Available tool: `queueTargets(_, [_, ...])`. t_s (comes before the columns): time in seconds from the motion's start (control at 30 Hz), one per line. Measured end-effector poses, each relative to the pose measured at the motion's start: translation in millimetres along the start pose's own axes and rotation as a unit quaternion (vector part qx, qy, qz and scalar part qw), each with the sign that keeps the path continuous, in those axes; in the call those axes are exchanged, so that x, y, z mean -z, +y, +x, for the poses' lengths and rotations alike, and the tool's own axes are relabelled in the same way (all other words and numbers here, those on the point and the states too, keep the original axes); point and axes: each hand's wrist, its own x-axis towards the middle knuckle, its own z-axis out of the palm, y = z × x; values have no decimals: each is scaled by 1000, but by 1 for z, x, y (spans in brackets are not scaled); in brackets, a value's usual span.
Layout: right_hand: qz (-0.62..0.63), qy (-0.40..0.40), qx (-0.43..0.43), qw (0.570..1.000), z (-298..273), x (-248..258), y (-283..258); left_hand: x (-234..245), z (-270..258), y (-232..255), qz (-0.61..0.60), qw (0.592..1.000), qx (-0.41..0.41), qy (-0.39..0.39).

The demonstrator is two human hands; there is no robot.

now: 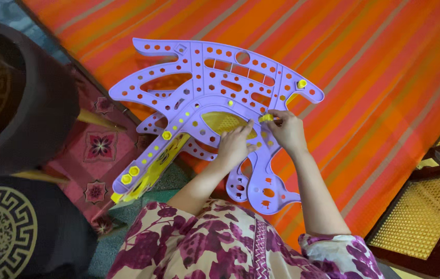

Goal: The person assembles a purple plastic duck-shaped rocking chair by connecting the side panels and seat using yellow plastic bolts.

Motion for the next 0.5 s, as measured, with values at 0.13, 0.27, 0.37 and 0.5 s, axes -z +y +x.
queueTargets(0.13, [-43,-24,-1,999,6,-3,-7,1,2,-2,1,999,16,-33])
queueTargets(0.27, [-71,-30,7,997,19,-6,-10,6,8,-4,49,997,8,-54])
queueTargets(0.37, [-64,-59,-14,996,18,-4,-14,6,5,-7,46,999,-10,-25])
queueTargets(0.5, [-75,-74,-63,992,20,-6,-23,6,6,-12,43,998,-28,-28])
